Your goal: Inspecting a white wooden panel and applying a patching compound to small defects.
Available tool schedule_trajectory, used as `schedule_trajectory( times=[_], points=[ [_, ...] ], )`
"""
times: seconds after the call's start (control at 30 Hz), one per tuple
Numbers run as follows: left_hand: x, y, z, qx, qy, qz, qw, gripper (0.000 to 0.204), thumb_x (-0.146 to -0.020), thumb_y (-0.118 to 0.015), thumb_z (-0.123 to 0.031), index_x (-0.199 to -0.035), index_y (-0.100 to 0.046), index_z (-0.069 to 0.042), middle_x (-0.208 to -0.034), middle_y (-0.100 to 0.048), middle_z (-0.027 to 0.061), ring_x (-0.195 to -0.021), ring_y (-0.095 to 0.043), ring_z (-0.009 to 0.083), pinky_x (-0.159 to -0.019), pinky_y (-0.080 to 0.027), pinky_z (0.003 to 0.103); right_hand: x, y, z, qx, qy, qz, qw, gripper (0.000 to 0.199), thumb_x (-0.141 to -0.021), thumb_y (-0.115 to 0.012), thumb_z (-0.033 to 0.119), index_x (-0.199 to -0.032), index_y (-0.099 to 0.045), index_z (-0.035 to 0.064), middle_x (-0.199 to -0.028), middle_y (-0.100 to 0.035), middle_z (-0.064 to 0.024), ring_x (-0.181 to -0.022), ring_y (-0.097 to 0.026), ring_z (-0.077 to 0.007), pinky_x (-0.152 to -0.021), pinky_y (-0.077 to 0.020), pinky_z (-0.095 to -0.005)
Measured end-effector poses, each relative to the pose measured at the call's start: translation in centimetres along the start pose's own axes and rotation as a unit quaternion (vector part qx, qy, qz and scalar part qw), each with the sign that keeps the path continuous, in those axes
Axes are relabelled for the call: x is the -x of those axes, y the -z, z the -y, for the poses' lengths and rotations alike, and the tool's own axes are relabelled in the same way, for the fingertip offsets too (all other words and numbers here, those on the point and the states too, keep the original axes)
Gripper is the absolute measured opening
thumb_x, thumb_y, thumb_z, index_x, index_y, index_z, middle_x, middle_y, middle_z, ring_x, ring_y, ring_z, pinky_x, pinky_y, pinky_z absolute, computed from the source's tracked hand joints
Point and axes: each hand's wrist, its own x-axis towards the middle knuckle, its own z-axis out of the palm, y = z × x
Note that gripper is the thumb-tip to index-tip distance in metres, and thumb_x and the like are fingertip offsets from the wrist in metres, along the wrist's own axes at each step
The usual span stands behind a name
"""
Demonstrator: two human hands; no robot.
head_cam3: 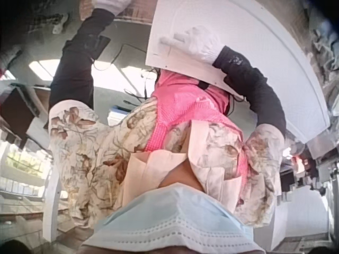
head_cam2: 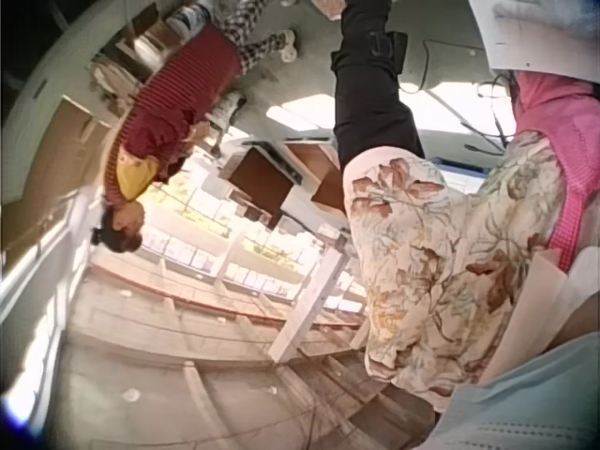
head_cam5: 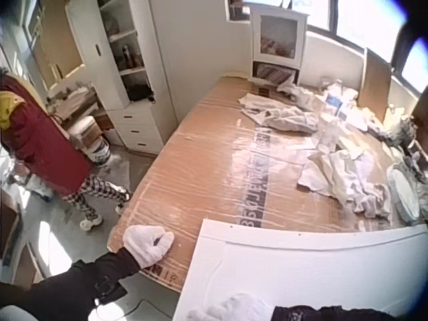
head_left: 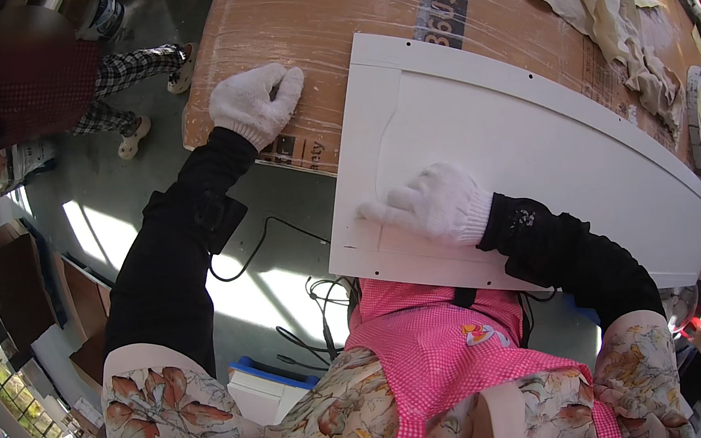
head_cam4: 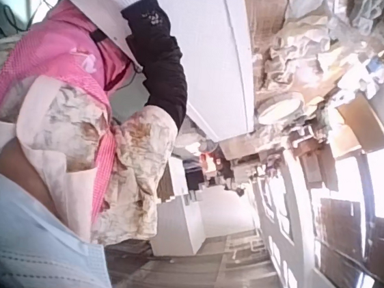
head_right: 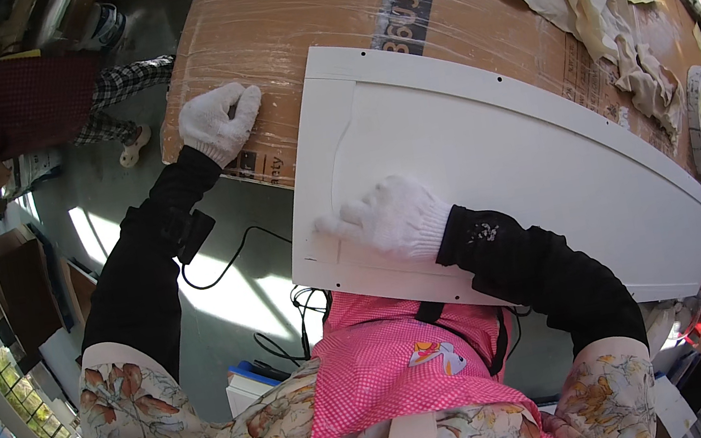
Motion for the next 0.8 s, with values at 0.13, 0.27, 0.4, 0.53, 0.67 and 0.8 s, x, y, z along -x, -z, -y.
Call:
schedule_trajectory(
  times=[0.13, 0.27, 0.4, 0.53, 0.67, 0.8],
  points=[
    [-0.2, -0.3, 0.0, 0.006, -0.005, -0.018, 1.0, 0.043, -0.1, -0.056, -0.045, -0.082, -0.069, -0.007, -0.073, -0.067, 0.012, -0.069, -0.066, 0.0302, -0.066, -0.052, 0.04, -1.2, 2.6, -6.7, 0.045, -0.281, -0.188, 0.94, 0.051, -0.087, -0.059, 0.01, -0.137, -0.058, 0.0189, -0.084, -0.062, -0.008, -0.071, -0.065, -0.0297, -0.062, -0.0536, -0.0423],
    [0.0, -0.3, 0.4, -0.005, -0.003, -0.022, 1.0, 0.044, -0.1, -0.055, -0.044, -0.079, -0.068, -0.007, -0.071, -0.066, 0.0129, -0.069, -0.066, 0.0323, -0.066, -0.052, 0.04, -1.4, 2.5, -2.5, 0.033, -0.2, -0.041, 0.978, 0.054, -0.087, -0.057, 0.014, -0.14, -0.056, 0.0232, -0.088, -0.063, -0.0062, -0.074, -0.067, -0.0281, -0.069, -0.0548, -0.042],
    [0.2, 0.0, 0.2, 0.0, -0.001, -0.027, 1.0, 0.044, -0.1, -0.056, -0.043, -0.079, -0.068, -0.007, -0.07, -0.066, 0.0131, -0.069, -0.066, 0.032, -0.066, -0.052, 0.041, 0.1, 0.1, 0.5, 0.024, 0.014, -0.006, 1.0, 0.04, -0.093, -0.054, 0.02, -0.133, -0.057, 0.0194, -0.09, -0.063, -0.007, -0.074, -0.07, -0.0256, -0.073, -0.0579, -0.0426],
    [-0.1, -0.6, -0.2, 0.01, -0.018, -0.04, 0.999, 0.04, -0.099, -0.057, -0.043, -0.082, -0.07, -0.009, -0.072, -0.067, 0.013, -0.07, -0.067, 0.0309, -0.066, -0.053, 0.039, -0.9, 2.5, -6.3, 0.042, -0.299, -0.162, 0.939, 0.06, -0.082, -0.066, 0.012, -0.141, -0.055, 0.0185, -0.085, -0.06, -0.0074, -0.072, -0.066, -0.0282, -0.064, -0.0541, -0.039],
    [-0.1, -0.1, -0.1, -0.019, 0.001, -0.017, 1.0, 0.038, -0.099, -0.058, -0.042, -0.085, -0.072, -0.01, -0.075, -0.069, 0.0135, -0.071, -0.068, 0.0321, -0.067, -0.053, 0.038, -0.9, 1.6, -3.2, 0.088, -0.158, -0.066, 0.981, 0.043, -0.093, -0.056, 0.02, -0.136, -0.053, 0.0204, -0.083, -0.063, -0.0048, -0.069, -0.07, -0.0252, -0.056, -0.0554, -0.0415],
    [0.3, 0.3, 0.0, -0.015, -0.01, -0.028, 0.999, 0.039, -0.099, -0.058, -0.042, -0.084, -0.072, -0.009, -0.075, -0.069, 0.0127, -0.071, -0.067, 0.0318, -0.066, -0.053, 0.039, -0.2, 0.4, 0.3, 0.044, -0.008, 0.001, 0.999, 0.042, -0.093, -0.051, 0.021, -0.134, -0.056, 0.0213, -0.083, -0.062, -0.0044, -0.071, -0.07, -0.0231, -0.072, -0.0572, -0.0433]
  ],
)
